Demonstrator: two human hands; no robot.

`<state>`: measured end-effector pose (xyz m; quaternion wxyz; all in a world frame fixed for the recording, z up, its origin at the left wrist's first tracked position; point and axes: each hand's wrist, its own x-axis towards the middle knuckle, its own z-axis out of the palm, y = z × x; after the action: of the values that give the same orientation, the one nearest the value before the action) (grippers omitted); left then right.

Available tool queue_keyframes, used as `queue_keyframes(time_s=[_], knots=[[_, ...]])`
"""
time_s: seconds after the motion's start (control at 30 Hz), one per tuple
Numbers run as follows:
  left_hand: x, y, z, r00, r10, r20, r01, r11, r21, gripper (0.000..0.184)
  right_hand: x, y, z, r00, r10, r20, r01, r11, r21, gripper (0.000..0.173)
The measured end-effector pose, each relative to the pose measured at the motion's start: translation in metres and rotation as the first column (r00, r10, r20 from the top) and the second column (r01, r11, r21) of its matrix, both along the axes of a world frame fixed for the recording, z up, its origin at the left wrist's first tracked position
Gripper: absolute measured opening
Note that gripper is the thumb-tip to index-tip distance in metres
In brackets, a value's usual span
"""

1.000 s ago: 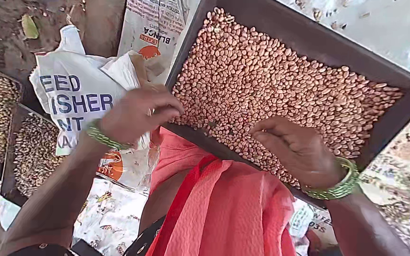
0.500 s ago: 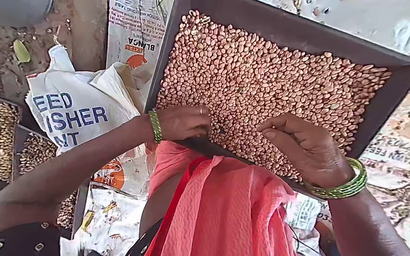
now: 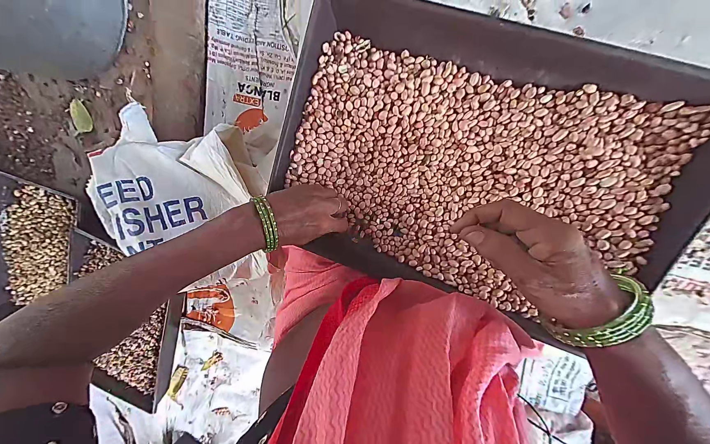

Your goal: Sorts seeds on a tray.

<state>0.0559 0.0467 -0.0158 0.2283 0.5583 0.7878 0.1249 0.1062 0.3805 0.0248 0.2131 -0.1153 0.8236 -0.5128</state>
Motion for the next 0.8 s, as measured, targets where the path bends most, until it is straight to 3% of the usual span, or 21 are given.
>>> queue_keyframes(time_s=[0.07, 0.23, 0.33, 0.43, 0.5, 0.57, 0.6, 0.7, 0.73, 0.77, 0.8], knots=[[0.001, 0.000, 0.003, 1.000, 0.002, -0.019, -0.002, 0.999, -0.051, 0.022, 0.001, 0.003, -0.002, 1.000, 0.002, -0.009, -0.002, 1.000, -0.010, 0.015], [0.004, -0.001, -0.014, 0.995, 0.055, -0.088, -0.048, 0.995, 0.089, 0.017, 0.001, 0.001, -0.006, 1.000, -0.007, -0.011, 0.007, 0.999, -0.038, 0.014], [0.005, 0.001, -0.012, 0.961, 0.251, 0.114, -0.268, 0.950, 0.161, 0.018, 0.002, 0.001, -0.005, 1.000, -0.016, 0.005, 0.016, 0.999, -0.046, 0.014], [0.001, -0.019, 0.024, 0.802, 0.503, 0.322, -0.575, 0.797, 0.186, 0.017, 0.002, 0.004, -0.003, 1.000, -0.025, 0.002, 0.025, 0.998, -0.053, 0.015], [-0.004, -0.061, 0.054, 0.710, 0.673, 0.207, -0.704, 0.692, 0.160, 0.024, 0.000, 0.007, -0.003, 0.999, -0.038, 0.003, 0.038, 0.998, -0.056, 0.014], [-0.006, -0.124, 0.083, 0.531, 0.847, -0.038, -0.840, 0.532, 0.112, 0.034, -0.003, 0.008, -0.004, 0.999, -0.037, 0.006, 0.037, 0.998, -0.060, 0.014], [-0.008, -0.157, 0.094, 0.386, 0.912, -0.141, -0.913, 0.399, 0.080, 0.039, -0.005, 0.007, -0.005, 0.999, -0.036, 0.008, 0.037, 0.997, -0.063, 0.014], [-0.010, -0.216, 0.113, -0.167, 0.957, -0.238, -0.985, -0.153, 0.075, 0.054, -0.009, 0.002, -0.002, 1.000, -0.011, -0.001, 0.011, 0.999, -0.045, 0.015], [-0.010, -0.223, 0.112, -0.223, 0.947, -0.230, -0.973, -0.205, 0.102, 0.059, -0.011, -0.001, -0.002, 1.000, -0.009, -0.012, 0.009, 0.999, -0.042, 0.015], [-0.008, -0.224, 0.110, -0.183, 0.961, -0.208, -0.980, -0.163, 0.112, 0.063, -0.011, -0.005, -0.003, 1.000, -0.002, -0.024, 0.001, 0.999, -0.040, 0.015], [-0.004, -0.221, 0.106, -0.050, 0.981, -0.190, -0.993, -0.028, 0.113, 0.067, -0.012, -0.010, -0.005, 0.999, 0.001, -0.032, -0.002, 0.999, -0.035, 0.015]])
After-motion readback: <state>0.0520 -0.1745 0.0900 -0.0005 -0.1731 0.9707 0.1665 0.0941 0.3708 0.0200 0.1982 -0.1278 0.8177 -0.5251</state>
